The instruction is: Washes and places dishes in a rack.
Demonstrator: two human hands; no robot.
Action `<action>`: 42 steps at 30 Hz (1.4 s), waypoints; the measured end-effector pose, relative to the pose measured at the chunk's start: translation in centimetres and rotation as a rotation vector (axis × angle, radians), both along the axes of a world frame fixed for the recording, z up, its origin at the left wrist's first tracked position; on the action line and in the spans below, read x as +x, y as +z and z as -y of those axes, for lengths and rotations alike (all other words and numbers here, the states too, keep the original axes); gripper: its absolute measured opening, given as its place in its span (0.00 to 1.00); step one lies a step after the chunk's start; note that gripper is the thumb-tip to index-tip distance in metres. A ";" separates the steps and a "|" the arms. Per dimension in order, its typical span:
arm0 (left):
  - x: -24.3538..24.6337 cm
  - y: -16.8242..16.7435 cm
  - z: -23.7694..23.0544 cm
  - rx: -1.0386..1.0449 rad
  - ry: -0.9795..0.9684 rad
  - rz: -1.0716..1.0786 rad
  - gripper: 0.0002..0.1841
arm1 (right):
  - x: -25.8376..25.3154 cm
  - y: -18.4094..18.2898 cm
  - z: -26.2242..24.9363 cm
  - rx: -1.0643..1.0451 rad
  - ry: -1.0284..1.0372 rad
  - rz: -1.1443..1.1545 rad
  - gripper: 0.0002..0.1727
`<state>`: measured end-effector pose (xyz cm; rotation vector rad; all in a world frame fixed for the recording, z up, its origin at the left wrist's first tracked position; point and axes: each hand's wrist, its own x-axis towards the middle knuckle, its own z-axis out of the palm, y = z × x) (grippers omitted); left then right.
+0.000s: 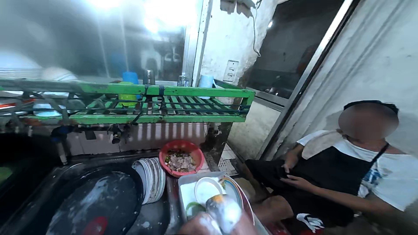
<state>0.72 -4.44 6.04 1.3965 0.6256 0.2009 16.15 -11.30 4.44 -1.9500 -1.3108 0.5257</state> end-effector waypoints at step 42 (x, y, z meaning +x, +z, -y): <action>2.5 -5.1 -1.4 -0.277 0.668 0.194 0.11 | -1.8 -3.1 2.0 0.134 -0.141 -0.088 0.21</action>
